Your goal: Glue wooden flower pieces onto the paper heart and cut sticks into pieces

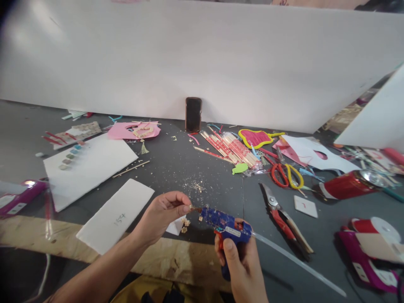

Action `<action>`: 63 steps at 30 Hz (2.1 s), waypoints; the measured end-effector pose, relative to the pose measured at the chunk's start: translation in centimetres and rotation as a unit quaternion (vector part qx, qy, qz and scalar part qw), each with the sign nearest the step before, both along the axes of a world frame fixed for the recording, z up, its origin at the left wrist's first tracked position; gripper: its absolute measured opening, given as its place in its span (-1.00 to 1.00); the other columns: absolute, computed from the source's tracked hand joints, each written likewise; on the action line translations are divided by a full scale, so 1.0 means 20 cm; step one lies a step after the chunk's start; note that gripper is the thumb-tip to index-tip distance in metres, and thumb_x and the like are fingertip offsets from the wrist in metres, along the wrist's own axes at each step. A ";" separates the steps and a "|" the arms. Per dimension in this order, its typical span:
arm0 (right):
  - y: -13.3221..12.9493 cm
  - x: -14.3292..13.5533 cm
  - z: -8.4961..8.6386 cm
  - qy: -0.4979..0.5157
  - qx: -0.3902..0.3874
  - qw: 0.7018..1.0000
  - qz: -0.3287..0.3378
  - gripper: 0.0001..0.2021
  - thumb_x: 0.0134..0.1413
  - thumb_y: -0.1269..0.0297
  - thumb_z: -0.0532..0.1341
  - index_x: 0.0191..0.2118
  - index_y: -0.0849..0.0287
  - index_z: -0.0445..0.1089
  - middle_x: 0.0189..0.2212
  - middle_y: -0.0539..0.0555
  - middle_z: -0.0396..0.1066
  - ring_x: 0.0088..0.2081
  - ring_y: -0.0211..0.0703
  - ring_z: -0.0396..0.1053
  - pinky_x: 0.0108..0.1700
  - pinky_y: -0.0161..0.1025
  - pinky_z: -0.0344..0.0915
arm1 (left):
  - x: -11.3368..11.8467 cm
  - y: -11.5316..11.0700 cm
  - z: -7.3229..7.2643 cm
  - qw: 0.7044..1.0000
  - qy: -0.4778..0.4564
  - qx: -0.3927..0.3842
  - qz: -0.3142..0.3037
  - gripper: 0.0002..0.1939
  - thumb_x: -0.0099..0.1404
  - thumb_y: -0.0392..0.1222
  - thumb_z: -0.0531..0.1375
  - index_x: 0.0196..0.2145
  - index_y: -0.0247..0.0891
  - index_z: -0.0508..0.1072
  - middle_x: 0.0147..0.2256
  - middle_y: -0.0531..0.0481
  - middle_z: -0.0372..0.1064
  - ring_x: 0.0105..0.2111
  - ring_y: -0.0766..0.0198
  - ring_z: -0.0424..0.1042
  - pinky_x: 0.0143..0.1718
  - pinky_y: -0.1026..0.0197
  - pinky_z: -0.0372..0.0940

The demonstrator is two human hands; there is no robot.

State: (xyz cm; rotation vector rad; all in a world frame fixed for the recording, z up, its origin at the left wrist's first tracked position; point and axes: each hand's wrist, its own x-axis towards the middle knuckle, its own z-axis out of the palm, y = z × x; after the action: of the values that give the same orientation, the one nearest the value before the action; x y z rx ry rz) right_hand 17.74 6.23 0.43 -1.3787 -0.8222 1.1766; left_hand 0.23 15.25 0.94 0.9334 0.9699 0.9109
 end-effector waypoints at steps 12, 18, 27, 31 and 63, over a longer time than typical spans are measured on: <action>-0.01 0.01 0.00 0.009 -0.016 1.000 -0.003 -0.63 0.04 0.05 0.19 -0.09 0.07 0.15 -0.47 -0.02 0.41 -0.57 -0.32 0.24 -0.54 -0.35 0.20 | 0.00 0.00 -0.01 1.000 0.006 0.007 0.016 -0.89 0.06 -0.24 0.30 -0.47 -0.32 0.45 -0.52 0.08 0.33 -0.50 0.44 0.25 -0.44 0.38 0.15; 0.05 0.11 -0.03 -0.064 -0.058 0.996 -0.023 -0.62 0.03 0.00 0.16 -0.09 0.10 0.22 -0.37 0.05 0.47 -0.49 -0.21 0.37 -0.42 -0.25 0.29 | -0.02 -0.01 -0.02 0.999 0.019 0.012 0.028 -0.89 0.07 -0.23 0.30 -0.46 -0.30 0.45 -0.51 0.08 0.33 -0.49 0.43 0.25 -0.43 0.38 0.15; 0.20 0.41 -0.07 -0.516 -0.115 0.837 0.138 -0.62 0.10 -0.05 -0.04 -0.42 0.10 0.35 -0.54 0.09 0.45 -0.45 -0.02 0.43 -0.41 -0.15 0.31 | -0.08 -0.03 -0.01 0.999 0.024 -0.007 0.035 -0.86 0.08 -0.18 0.30 -0.43 -0.29 0.44 -0.47 0.04 0.38 -0.43 0.37 0.31 -0.40 0.34 0.17; 0.17 0.42 -0.04 -0.592 -0.130 0.783 0.141 -0.67 0.09 -0.01 0.03 -0.46 0.06 0.38 -0.67 0.04 0.40 -0.62 -0.05 0.37 -0.62 -0.23 0.17 | -0.10 -0.03 -0.03 0.999 0.022 -0.011 0.032 -0.86 0.09 -0.18 0.29 -0.43 -0.28 0.43 -0.43 0.02 0.42 -0.39 0.34 0.34 -0.36 0.33 0.19; 0.37 0.02 -0.07 -0.538 0.088 0.740 0.394 -0.73 0.12 0.49 0.04 -0.18 0.10 0.42 -0.29 0.06 0.39 -0.23 -0.20 0.36 -0.19 -0.30 0.27 | -0.11 -0.07 -0.06 1.000 0.002 -0.023 0.020 -0.88 0.08 -0.20 0.29 -0.44 -0.29 0.43 -0.47 0.06 0.35 -0.44 0.37 0.28 -0.38 0.33 0.18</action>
State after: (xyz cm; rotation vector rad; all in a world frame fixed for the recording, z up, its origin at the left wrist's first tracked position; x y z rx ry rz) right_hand 18.12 13.59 -1.01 -1.5392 -2.4709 0.7145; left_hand -2.06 13.86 -0.31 0.8795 1.0127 0.9167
